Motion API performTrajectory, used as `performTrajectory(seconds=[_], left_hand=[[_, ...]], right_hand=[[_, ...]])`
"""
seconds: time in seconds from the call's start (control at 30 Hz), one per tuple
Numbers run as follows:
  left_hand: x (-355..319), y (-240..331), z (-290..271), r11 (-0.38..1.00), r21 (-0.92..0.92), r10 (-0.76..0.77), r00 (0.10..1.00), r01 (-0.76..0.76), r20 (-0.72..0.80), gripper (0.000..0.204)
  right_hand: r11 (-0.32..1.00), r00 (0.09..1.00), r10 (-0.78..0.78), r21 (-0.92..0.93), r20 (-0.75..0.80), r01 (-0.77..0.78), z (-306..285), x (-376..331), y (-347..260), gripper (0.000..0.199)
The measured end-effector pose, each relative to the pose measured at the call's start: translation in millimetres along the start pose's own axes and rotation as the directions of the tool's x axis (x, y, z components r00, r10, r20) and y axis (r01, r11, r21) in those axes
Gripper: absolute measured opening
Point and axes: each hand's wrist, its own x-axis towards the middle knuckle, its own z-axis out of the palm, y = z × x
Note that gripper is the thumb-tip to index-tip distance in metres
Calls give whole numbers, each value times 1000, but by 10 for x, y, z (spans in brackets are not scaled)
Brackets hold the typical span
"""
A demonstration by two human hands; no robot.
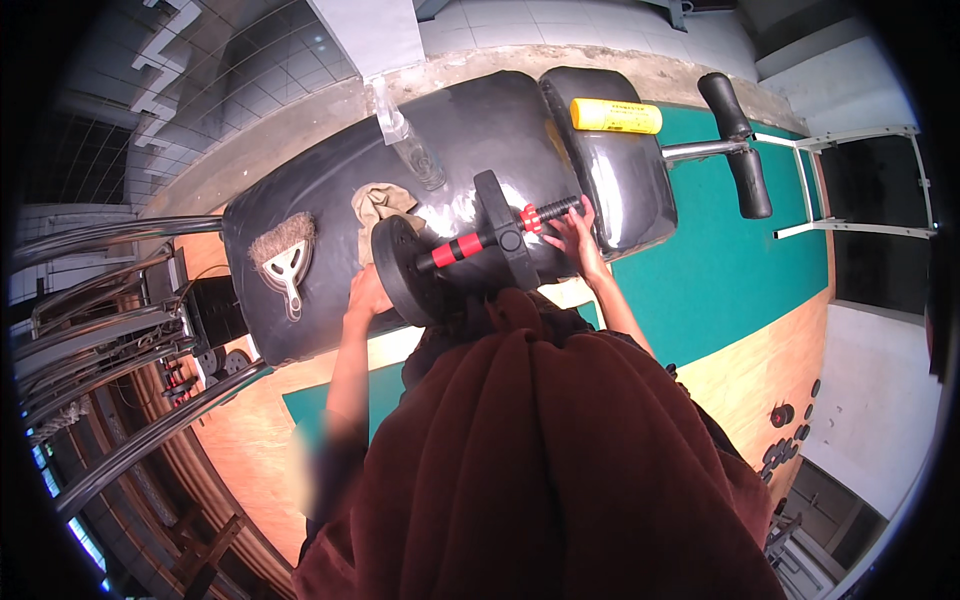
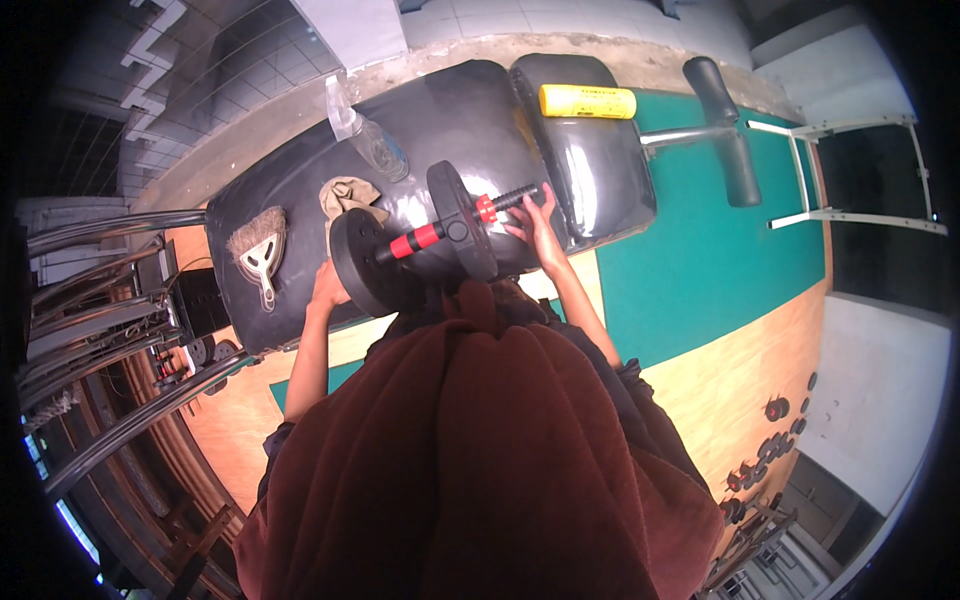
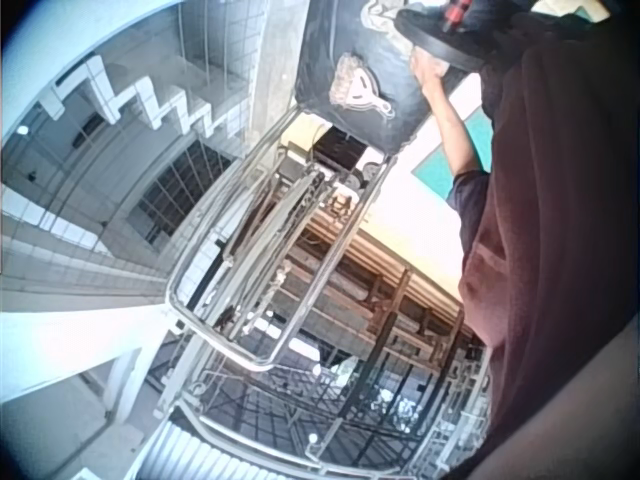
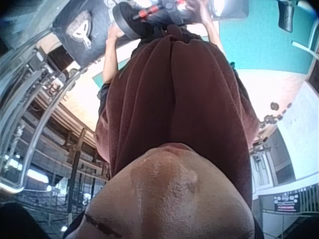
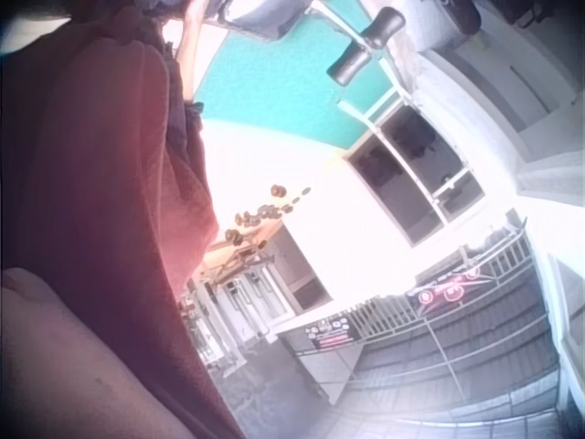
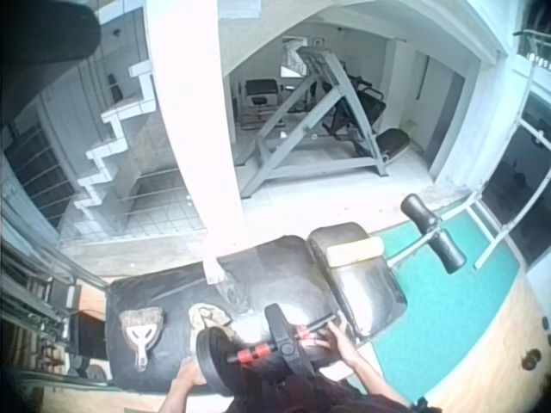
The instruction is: The person assembles a dumbbell by screwing collars onto a bar with weight plates, then disassembles it and cleans the bar with a spray and cloth. The person repeats the assembly and cleaning process on a second dumbbell.
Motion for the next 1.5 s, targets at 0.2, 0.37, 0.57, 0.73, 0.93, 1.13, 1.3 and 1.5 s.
performTrajectory(seconds=[0.2, 0.37, 0.57, 0.73, 0.93, 1.13, 1.3, 1.5], left_hand=[[17, -12, 4, 1000, 0, -11, 999, 11, 40, 48], [75, -11, 1, 1000, 5, 10, 999, -10, -36, 42], [90, -40, 16, 999, 24, -26, 997, 25, 67, 48], [112, -99, 70, 999, 31, -16, 999, 15, 36, 49], [96, -56, 29, 998, 63, -9, 999, 7, 37, 49], [67, 108, -39, 998, 61, -18, 1000, 16, 21, 44], [55, 85, -35, 999, 17, 40, 999, -40, 12, 39], [61, 22, 55, 999, 30, 28, 999, -29, 22, 40]], right_hand=[[869, 776, -89, 429, 624, -245, -96, 35, -2, 70], [998, 997, 47, 28, 63, -49, 184, -84, -117, 68], [863, 967, -169, -502, -190, 52, 420, -312, -330, 57], [-119, 727, -511, -876, 458, 468, 591, -447, -608, 73], [-498, 764, 5, -661, 646, 562, 685, -150, -564, 54], [-331, 850, 304, -789, 430, 518, 864, 357, -660, 22], [-356, 786, 518, -751, 336, 556, 1027, 413, -860, 33], [-367, 724, 4, -673, 690, 642, 732, 84, -541, 23]])
